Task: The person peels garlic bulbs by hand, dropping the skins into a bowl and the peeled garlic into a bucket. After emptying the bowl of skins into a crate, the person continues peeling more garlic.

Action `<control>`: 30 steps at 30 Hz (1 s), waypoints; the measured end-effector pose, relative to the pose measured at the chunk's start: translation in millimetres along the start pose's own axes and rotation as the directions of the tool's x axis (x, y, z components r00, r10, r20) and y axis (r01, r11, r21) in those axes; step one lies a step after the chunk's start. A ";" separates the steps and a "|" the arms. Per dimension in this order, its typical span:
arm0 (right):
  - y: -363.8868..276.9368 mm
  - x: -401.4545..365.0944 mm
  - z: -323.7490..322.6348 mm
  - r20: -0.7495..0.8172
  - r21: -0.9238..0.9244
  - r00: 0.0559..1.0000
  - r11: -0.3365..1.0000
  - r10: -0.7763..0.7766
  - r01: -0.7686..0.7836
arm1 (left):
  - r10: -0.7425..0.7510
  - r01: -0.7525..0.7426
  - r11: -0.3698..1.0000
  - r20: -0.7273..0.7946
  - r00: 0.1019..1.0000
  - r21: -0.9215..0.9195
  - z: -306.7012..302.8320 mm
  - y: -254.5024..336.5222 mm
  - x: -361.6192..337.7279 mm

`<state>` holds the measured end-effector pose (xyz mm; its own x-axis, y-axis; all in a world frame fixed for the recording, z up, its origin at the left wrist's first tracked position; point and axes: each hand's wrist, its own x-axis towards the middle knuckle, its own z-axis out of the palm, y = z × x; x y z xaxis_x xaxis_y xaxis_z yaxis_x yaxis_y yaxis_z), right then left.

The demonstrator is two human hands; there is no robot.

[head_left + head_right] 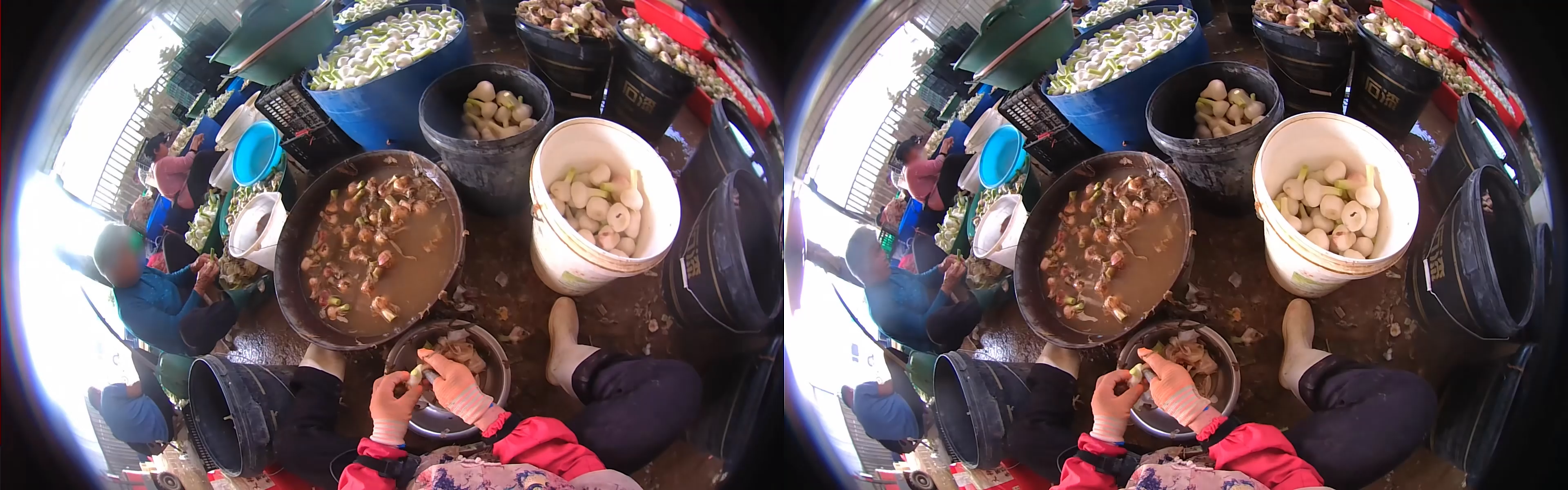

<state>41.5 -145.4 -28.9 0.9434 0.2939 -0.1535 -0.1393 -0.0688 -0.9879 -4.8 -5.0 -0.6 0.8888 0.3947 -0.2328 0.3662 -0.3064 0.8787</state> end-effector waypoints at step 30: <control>76.4 14.9 -33.0 -0.115 0.153 0.897 0.900 0.427 -0.409 | 0.050 0.132 0.581 0.198 0.979 -0.803 -30.1 32.8 -8.8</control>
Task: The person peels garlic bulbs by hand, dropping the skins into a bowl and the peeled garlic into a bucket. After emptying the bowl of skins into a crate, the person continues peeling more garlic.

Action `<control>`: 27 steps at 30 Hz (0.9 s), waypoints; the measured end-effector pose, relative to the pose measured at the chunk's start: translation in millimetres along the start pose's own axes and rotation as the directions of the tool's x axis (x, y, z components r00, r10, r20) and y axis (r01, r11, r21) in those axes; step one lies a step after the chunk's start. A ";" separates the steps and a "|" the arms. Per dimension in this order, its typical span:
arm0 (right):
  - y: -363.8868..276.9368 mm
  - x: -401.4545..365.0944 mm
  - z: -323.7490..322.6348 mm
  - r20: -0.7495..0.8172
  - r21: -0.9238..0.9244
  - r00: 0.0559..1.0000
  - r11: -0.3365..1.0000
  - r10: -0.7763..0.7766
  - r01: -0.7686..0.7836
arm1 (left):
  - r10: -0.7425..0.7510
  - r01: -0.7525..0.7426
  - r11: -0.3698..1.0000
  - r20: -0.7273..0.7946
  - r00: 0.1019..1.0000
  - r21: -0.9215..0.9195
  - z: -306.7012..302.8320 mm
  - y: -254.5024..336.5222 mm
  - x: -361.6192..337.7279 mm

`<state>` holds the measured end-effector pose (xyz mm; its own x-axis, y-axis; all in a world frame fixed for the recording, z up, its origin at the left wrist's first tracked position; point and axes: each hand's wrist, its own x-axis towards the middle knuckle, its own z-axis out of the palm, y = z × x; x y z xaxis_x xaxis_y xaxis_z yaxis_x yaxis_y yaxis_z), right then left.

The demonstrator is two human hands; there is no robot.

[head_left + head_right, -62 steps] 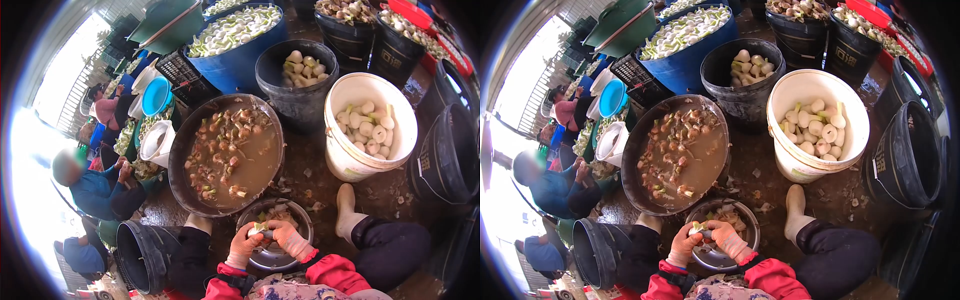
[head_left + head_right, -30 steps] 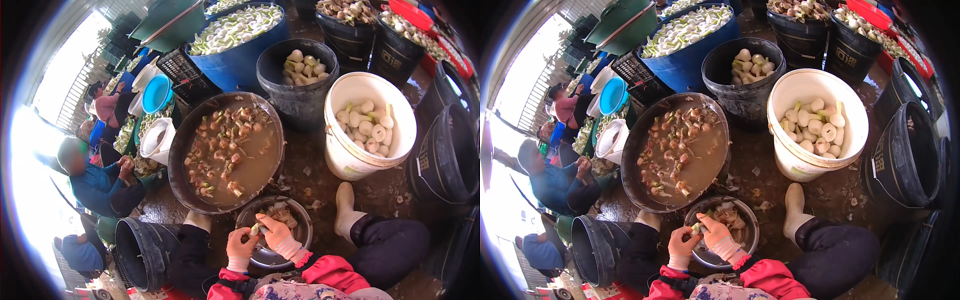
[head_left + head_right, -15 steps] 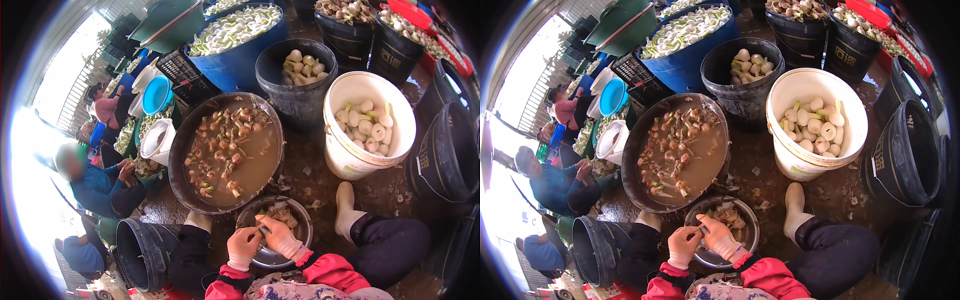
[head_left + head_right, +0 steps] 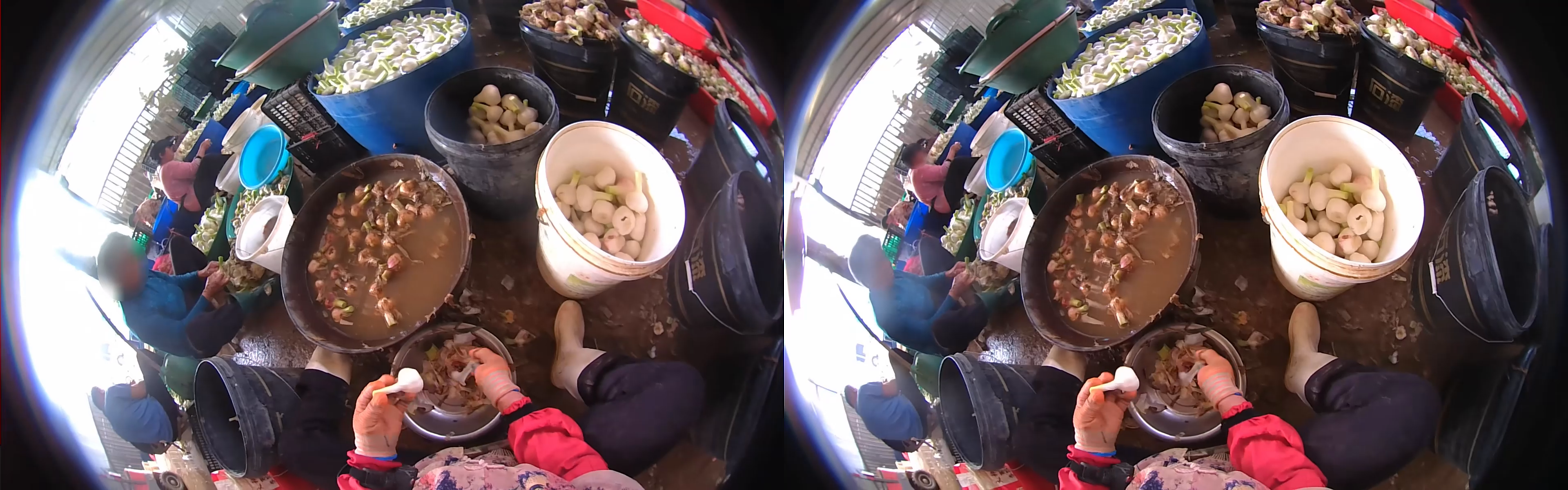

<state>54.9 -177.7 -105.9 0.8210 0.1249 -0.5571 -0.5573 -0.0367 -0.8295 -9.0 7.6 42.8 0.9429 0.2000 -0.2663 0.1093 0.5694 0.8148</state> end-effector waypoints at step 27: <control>-45.4 -42.8 45.3 0.142 -0.044 0.983 0.991 -0.117 0.125 | -0.201 0.202 0.974 0.025 0.979 -0.105 -2.1 -33.7 0.3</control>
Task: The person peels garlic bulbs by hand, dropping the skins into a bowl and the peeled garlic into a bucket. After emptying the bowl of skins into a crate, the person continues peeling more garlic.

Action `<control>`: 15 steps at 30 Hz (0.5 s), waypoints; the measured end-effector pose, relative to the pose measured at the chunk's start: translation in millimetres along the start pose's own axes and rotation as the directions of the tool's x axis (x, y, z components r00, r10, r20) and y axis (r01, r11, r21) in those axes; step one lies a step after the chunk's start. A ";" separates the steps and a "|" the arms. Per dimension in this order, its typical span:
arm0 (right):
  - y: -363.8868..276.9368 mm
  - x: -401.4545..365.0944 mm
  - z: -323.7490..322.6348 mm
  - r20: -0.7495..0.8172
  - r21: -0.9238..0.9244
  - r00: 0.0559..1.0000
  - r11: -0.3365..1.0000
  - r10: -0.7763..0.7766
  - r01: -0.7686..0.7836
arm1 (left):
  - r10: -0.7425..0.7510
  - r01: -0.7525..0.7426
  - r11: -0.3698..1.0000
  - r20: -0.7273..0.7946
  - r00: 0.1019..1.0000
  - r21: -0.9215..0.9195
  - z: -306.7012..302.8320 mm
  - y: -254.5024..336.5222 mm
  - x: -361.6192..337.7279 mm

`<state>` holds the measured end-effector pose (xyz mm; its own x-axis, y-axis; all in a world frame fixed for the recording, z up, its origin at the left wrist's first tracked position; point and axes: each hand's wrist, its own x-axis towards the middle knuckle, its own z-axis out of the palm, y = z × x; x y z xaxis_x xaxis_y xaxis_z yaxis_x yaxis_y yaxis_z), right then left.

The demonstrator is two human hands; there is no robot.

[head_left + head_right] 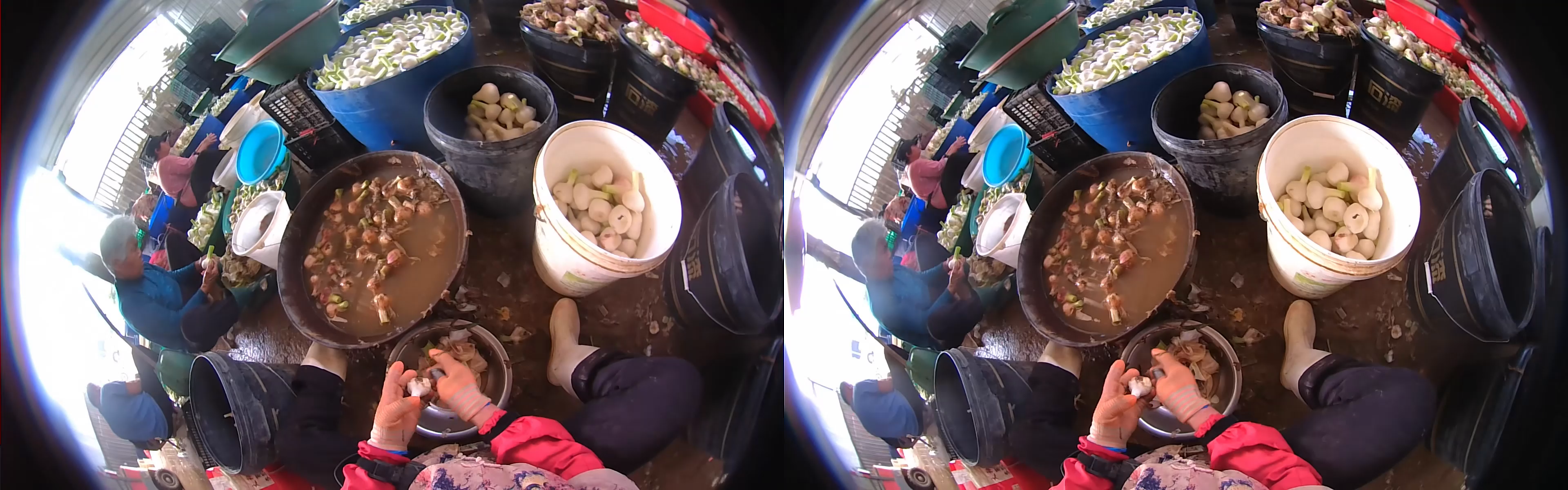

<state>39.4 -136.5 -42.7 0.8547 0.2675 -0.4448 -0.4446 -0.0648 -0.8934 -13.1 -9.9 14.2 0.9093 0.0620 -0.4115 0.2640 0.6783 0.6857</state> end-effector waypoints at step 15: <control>8.0 -4.4 -4.1 -0.072 -0.233 0.886 0.871 -0.459 0.432 | -0.164 0.160 0.986 0.188 0.968 0.037 2.9 15.2 -8.2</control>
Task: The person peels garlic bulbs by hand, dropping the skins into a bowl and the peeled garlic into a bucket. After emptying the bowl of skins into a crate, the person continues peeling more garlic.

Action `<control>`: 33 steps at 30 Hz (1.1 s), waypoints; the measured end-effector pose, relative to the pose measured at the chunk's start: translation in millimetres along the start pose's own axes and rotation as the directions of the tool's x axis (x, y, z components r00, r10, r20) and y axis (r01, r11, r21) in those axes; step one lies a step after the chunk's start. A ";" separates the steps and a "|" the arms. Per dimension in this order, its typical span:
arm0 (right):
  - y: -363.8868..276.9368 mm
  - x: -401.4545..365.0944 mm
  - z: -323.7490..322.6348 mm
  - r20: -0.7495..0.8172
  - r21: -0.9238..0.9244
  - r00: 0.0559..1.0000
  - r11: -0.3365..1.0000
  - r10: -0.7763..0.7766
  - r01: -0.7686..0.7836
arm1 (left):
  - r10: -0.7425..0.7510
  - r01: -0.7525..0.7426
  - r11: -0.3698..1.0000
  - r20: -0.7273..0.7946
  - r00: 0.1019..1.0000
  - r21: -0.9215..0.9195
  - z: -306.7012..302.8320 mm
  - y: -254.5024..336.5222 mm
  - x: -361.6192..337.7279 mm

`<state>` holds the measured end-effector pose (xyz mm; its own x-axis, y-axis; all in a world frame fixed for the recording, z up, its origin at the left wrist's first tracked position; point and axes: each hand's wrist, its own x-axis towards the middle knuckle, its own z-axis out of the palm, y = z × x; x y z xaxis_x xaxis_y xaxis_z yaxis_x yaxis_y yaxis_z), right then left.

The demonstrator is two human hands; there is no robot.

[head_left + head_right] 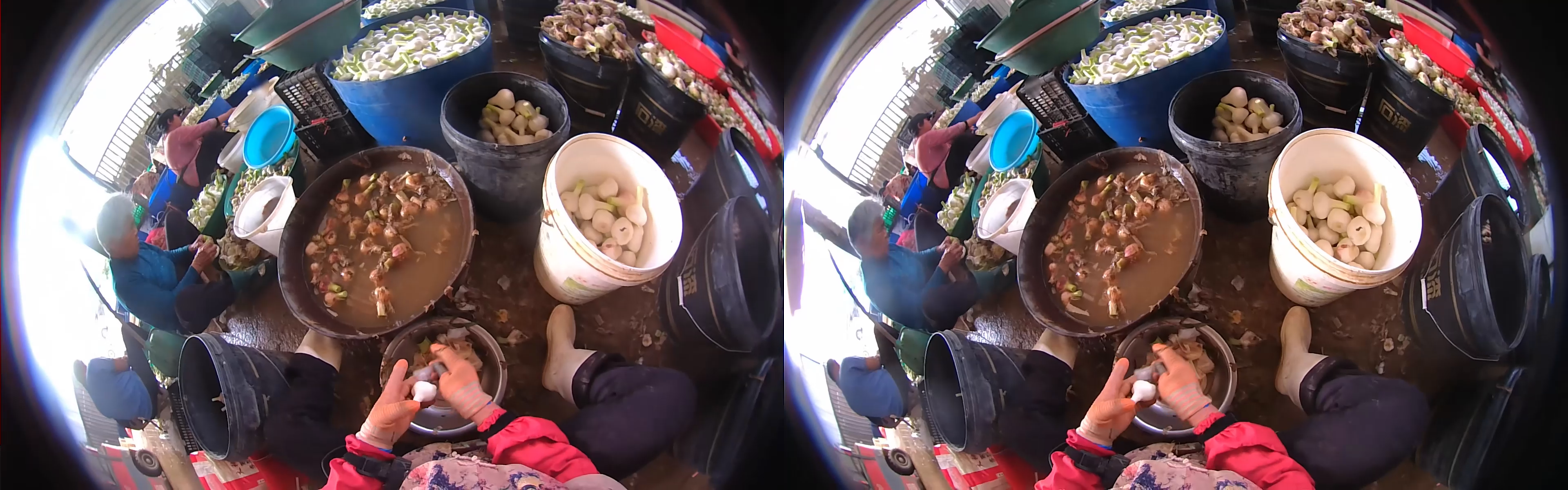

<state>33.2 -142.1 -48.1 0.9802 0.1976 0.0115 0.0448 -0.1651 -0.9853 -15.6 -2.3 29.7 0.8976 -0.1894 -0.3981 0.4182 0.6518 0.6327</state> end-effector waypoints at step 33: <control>57.4 20.8 5.9 0.269 0.067 0.808 0.826 0.525 -0.559 | -0.040 0.371 -0.415 -0.424 0.905 0.831 -127.2 99.6 245.2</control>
<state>55.0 -141.8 -105.4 0.7634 0.3326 -0.5537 -0.5239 -0.1826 -0.8320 228.4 109.6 -89.4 0.7358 0.1140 -0.6675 0.2756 -0.9508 0.1415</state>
